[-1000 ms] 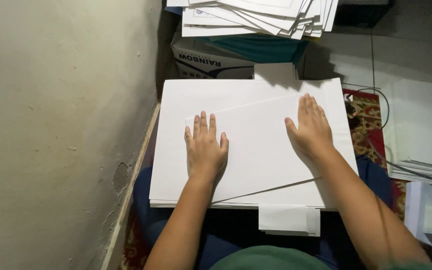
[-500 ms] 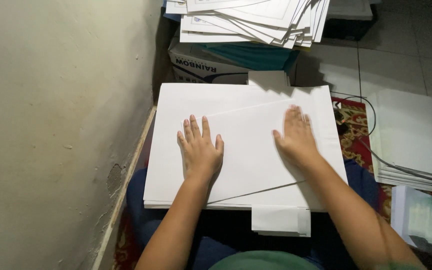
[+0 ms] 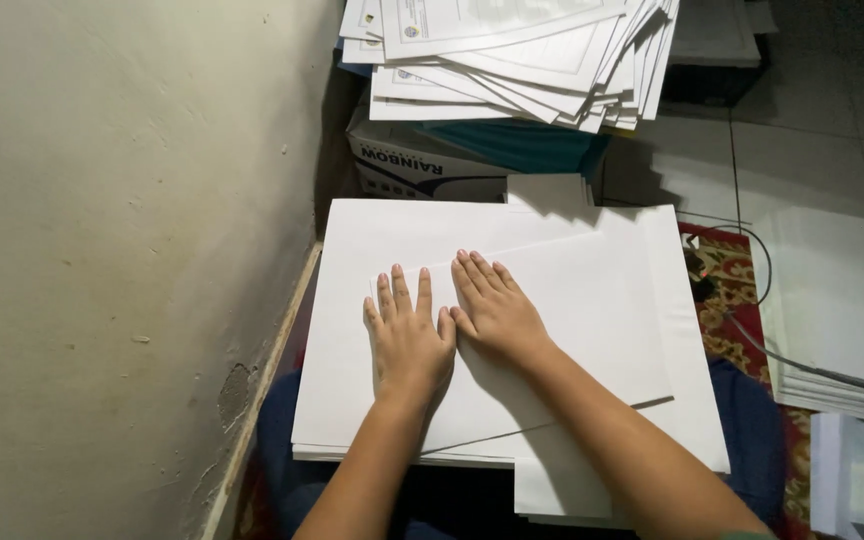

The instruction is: Folding large white paper sheets manually from a stack on the floor.

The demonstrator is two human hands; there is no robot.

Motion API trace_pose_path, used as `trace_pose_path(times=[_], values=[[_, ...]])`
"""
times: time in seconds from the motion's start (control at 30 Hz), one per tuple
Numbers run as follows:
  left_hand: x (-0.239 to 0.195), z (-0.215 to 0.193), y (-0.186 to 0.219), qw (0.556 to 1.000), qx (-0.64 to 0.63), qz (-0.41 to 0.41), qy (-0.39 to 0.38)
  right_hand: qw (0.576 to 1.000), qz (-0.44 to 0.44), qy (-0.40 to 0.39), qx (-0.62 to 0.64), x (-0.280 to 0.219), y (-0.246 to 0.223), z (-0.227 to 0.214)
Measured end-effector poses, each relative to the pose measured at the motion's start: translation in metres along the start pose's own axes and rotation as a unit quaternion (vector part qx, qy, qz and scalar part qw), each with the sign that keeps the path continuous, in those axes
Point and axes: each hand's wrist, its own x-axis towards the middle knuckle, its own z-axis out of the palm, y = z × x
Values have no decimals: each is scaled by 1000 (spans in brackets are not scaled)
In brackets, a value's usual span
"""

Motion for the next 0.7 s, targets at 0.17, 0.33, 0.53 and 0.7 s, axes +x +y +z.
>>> trace_pose_path(times=[0.17,0.33,0.53,0.7], values=[[-3,-16,8,1000,-5,-6,-3,999,35,-28,20,-2,8,-19],[-3,-13,2,1000,-16,-9,-4,994,92,-43,25,-7,37,-55],[-6,-11,1,999,-35,-13,2,980,188,-57,21,-19,43,-64],[-5,-8,-1,999,-37,-9,9,987,152,-55,8,-22,30,-63]])
